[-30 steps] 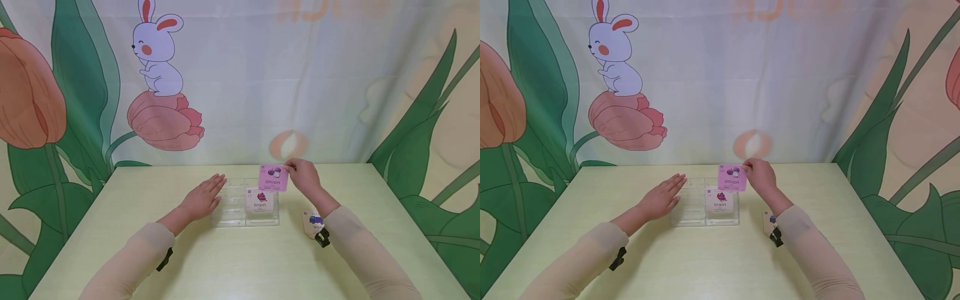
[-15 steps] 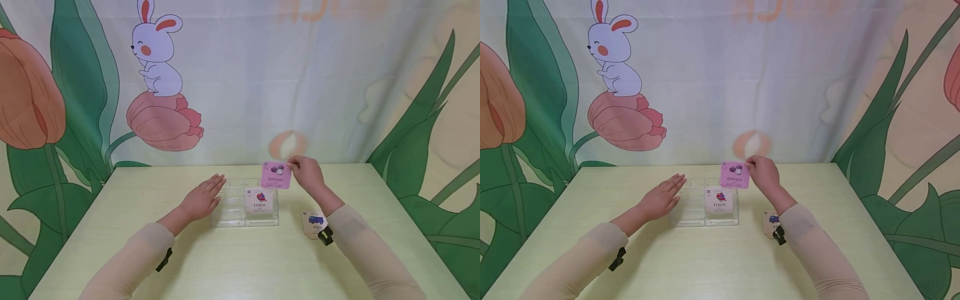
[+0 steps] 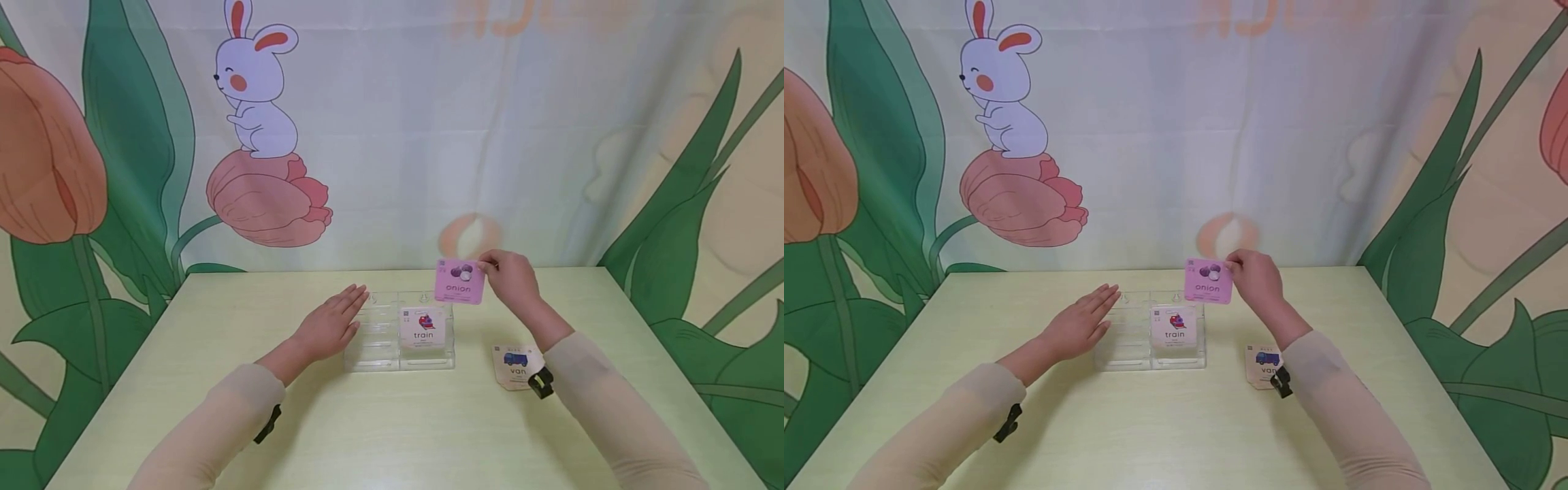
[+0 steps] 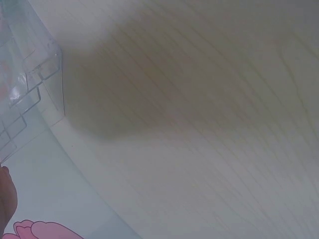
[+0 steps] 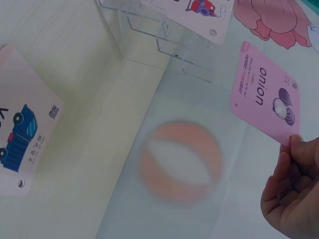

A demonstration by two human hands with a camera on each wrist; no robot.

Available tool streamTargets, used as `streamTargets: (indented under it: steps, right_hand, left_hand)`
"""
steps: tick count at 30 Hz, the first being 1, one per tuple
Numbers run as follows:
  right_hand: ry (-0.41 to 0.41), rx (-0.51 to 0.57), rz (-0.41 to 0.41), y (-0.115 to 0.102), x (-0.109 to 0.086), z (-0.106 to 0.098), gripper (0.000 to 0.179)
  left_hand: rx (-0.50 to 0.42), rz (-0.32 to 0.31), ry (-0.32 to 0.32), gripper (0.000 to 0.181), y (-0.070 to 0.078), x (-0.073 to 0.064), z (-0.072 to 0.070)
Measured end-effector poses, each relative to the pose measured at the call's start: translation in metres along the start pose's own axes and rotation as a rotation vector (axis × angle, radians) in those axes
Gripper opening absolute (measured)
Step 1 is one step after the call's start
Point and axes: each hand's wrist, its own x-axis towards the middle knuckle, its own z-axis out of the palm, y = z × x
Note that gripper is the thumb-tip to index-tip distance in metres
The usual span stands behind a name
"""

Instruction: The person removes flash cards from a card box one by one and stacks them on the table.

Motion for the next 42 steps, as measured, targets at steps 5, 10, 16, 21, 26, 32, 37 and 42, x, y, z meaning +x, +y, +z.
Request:
streamTargets:
  steps: [5, 10, 16, 21, 26, 32, 37, 42]
  right_hand:
    - [-0.003, 0.001, 0.016, 0.001, 0.000, -0.005, 0.025]
    - [-0.006, -0.002, 0.028, 0.002, -0.002, -0.010, 0.026]
    - [-0.009, -0.005, 0.023, 0.005, -0.006, -0.017, 0.027]
    - [-0.005, -0.009, 0.020, 0.009, -0.010, -0.023, 0.026]
    - [-0.012, -0.006, 0.037, 0.013, -0.014, -0.027, 0.026]
    - [-0.026, 0.000, 0.072, 0.021, -0.019, -0.033, 0.027]
    - [-0.021, -0.003, 0.072, 0.029, -0.025, -0.040, 0.027]
    - [-0.026, 0.020, 0.079, 0.037, -0.028, -0.047, 0.027]
  left_hand:
    - [0.003, 0.002, -0.002, 0.063, -0.001, 0.000, 0.000]
    - [0.004, 0.002, 0.000, 0.063, -0.001, 0.001, 0.001]
    - [0.006, 0.002, 0.000, 0.063, -0.002, 0.001, 0.003]
    - [-0.002, -0.002, -0.007, 0.063, -0.001, 0.001, 0.003]
    - [-0.002, 0.007, 0.005, 0.063, 0.000, 0.001, 0.001]
    - [0.006, 0.016, 0.013, 0.063, 0.000, 0.000, 0.000]
    - [-0.001, 0.009, 0.004, 0.063, 0.001, 0.000, -0.001]
    - [-0.007, 0.001, 0.005, 0.064, 0.002, 0.000, -0.002]
